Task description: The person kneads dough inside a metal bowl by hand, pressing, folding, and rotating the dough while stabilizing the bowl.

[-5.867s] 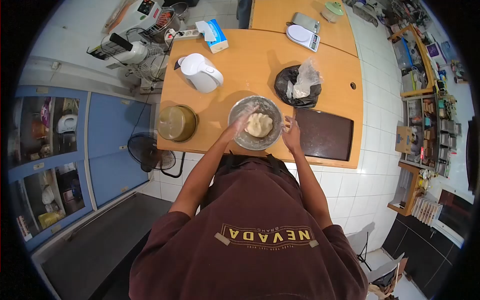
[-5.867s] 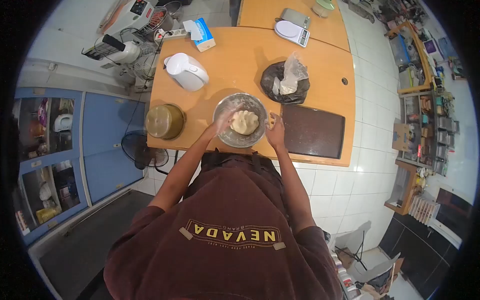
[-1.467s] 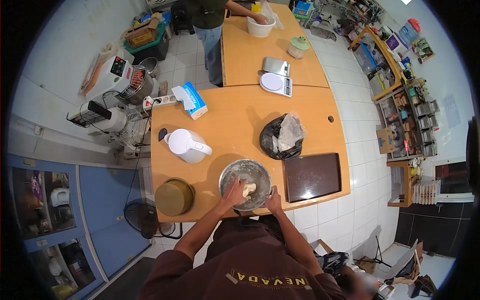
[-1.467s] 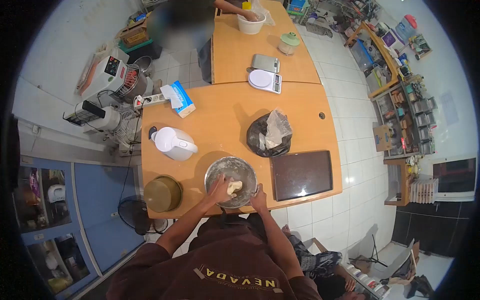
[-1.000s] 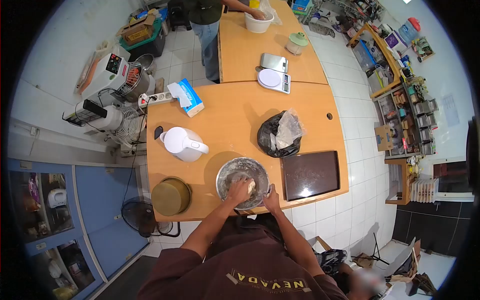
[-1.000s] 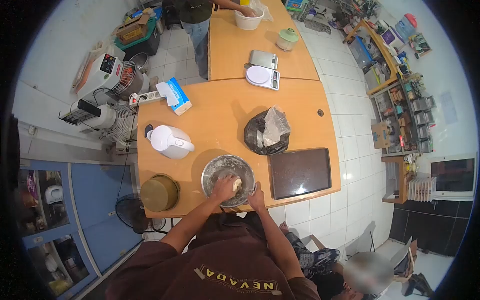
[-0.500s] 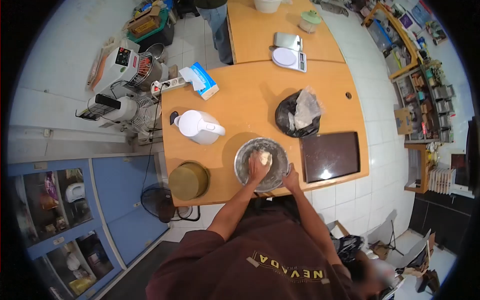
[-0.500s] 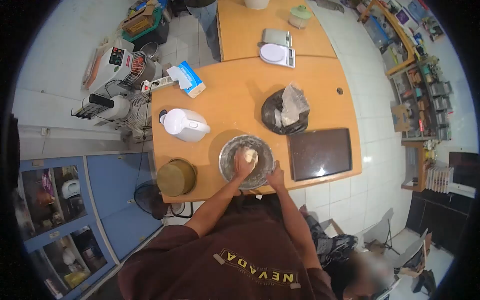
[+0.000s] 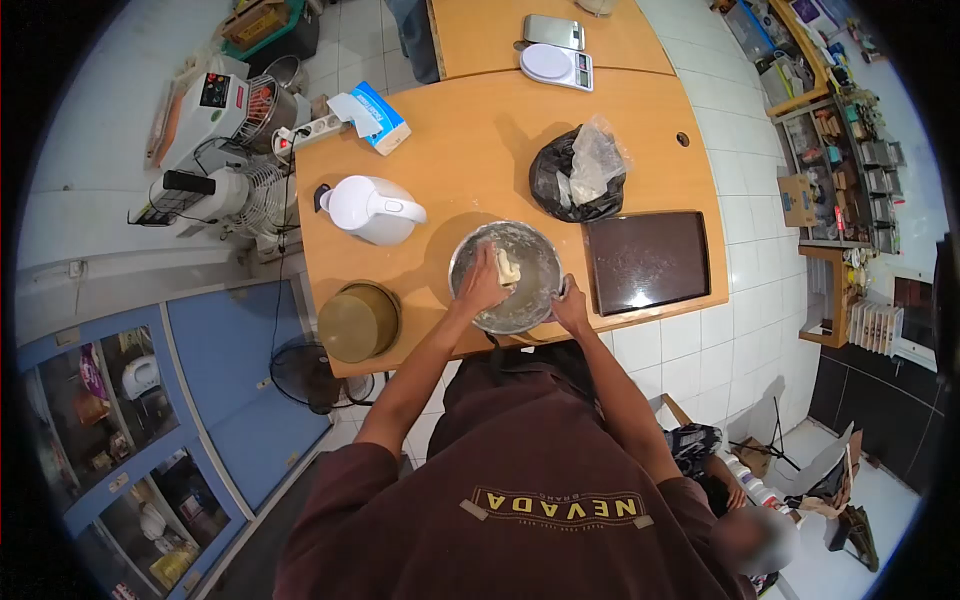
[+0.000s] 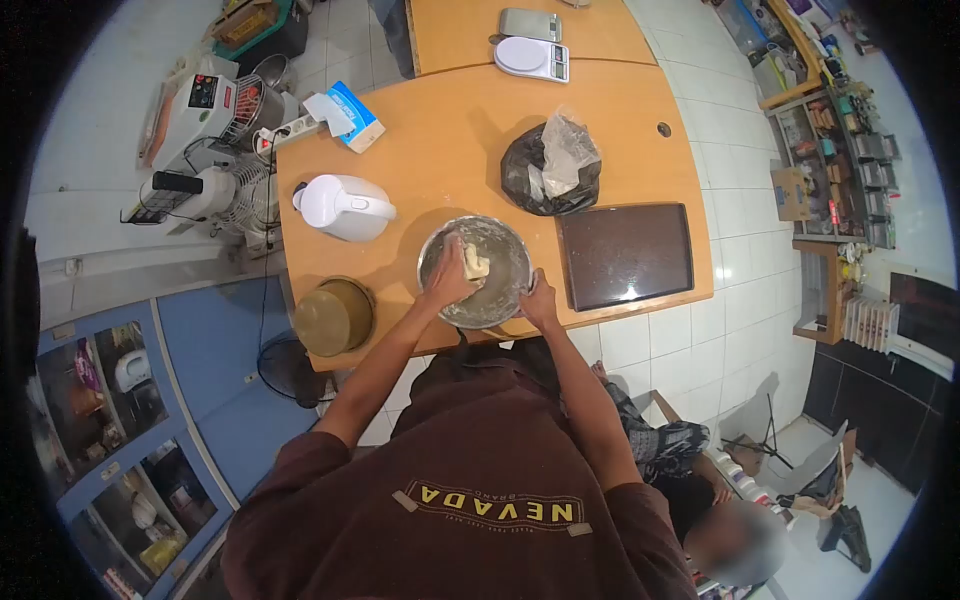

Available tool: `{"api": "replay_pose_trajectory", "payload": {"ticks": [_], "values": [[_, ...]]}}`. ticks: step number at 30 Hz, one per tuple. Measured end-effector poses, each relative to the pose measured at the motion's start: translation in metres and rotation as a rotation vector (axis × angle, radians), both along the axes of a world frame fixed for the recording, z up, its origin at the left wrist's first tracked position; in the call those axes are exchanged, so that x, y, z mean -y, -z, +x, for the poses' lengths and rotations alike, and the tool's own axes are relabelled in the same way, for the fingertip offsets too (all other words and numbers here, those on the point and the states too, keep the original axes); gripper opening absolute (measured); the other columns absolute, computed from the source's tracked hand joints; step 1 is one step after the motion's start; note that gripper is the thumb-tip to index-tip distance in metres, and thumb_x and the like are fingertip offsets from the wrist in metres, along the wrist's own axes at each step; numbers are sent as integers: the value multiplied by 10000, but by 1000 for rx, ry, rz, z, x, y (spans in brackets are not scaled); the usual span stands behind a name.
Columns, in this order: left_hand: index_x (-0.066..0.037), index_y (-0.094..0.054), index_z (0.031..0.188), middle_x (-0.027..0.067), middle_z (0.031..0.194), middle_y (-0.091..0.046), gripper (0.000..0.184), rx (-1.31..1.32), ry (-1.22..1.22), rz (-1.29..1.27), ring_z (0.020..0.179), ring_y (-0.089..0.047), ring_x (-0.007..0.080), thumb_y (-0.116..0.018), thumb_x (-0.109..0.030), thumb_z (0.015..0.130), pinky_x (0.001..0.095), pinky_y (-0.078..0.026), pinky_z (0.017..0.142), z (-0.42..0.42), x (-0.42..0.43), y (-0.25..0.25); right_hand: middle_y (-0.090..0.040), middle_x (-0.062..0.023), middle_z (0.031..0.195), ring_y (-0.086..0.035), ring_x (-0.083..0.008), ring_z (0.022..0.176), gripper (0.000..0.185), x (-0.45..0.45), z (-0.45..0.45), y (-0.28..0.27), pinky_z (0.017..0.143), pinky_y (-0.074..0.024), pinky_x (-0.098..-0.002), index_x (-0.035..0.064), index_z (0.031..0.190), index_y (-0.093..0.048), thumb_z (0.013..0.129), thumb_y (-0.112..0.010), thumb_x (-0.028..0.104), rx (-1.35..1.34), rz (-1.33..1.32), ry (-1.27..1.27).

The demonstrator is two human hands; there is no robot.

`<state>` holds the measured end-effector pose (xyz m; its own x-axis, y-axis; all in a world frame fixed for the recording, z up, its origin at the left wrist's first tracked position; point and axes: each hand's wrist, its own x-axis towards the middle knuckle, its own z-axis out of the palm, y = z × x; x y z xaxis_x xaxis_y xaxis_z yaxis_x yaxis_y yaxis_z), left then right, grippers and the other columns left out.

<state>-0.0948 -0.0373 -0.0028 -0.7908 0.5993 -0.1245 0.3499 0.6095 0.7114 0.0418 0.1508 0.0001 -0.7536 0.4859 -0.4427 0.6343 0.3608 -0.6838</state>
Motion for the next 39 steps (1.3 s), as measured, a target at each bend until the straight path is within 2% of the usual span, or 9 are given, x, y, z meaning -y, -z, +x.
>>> {"api": "replay_pose_trajectory", "payload": {"ticks": [4, 7, 8, 14, 20, 23, 26, 32, 39], "values": [[26, -350, 1474, 221, 1329, -445, 1069, 86, 174, -209, 1281, -437, 438, -910, -280, 617, 526, -408, 1082, 2, -14, -16, -685, -287, 872, -707, -456, 888, 320, 0, -3, -7, 768, -548, -500, 7, 1032, -493, 801, -690, 109, -9, -31, 25], [-1, -449, 1429, 219, 1346, -443, 1003, -54, 273, -347, 1277, -443, 435, -918, -292, 592, 535, -417, 1075, 10, -22, -45, -654, -281, 834, -693, -463, 854, 282, 8, 0, 4, 734, -532, -487, 6, 1009, -478, 823, -667, 104, -53, -11, 22], [-14, -558, 1343, 225, 1347, -435, 866, -12, 299, -379, 1269, -446, 436, -910, -300, 605, 532, -406, 1079, 11, -23, -42, -639, -279, 818, -685, -469, 841, 263, 5, 0, 6, 717, -523, -481, 5, 999, -472, 835, -654, 102, -66, 6, 15], [-15, -619, 1275, 247, 1368, -453, 683, -218, 56, -102, 1263, -452, 462, -854, -288, 696, 532, -396, 1073, 48, -18, 20, -641, -296, 836, -664, -502, 865, 311, 3, 1, 1, 732, -517, -506, 10, 1032, -477, 798, -665, 88, -75, -25, 17], [-82, -660, 1246, 231, 1356, -512, 509, -280, 108, -70, 1275, -456, 457, -768, -253, 779, 594, -392, 1046, 55, -18, 60, -665, -338, 885, -656, -531, 915, 442, 5, 5, 12, 766, -526, -540, 21, 1110, -464, 746, -704, 89, -38, 7, 8], [-81, -680, 1238, 236, 1355, -531, 433, -173, 146, -132, 1284, -447, 480, -712, -234, 834, 586, -377, 1069, 39, -31, 44, -666, -340, 885, -654, -534, 913, 447, 6, 7, 8, 768, -530, -543, 18, 1111, -462, 742, -707, 83, -61, -52, 23], [-171, -706, 1170, 184, 1284, -578, 340, -213, 59, -136, 1217, -494, 434, -698, -214, 833, 580, -410, 1008, 31, -42, 46, -671, -338, 901, -656, -527, 926, 438, 7, 2, 1, 783, -537, -541, 12, 1110, -465, 752, -706, 83, -33, -31, 15], [-74, -700, 1130, 182, 1255, -587, 314, -73, -156, 130, 1191, -517, 411, -695, -178, 834, 547, -418, 1002, 36, -24, 32, -678, -332, 938, -667, -506, 958, 439, 7, 5, 3, 796, -537, -525, 5, 1127, -473, 756, -696, 78, -22, -19, 38], [-112, -643, 1308, 188, 1440, -494, 503, -135, 95, 91, 1246, -498, 421, -721, -268, 837, 584, -390, 1017, 45, -1, -1, -691, -314, 950, -687, -479, 950, 454, 6, 7, 19, 780, -548, -504, -11, 1141, -498, 746, -708, 61, -55, -32, 78]]}}
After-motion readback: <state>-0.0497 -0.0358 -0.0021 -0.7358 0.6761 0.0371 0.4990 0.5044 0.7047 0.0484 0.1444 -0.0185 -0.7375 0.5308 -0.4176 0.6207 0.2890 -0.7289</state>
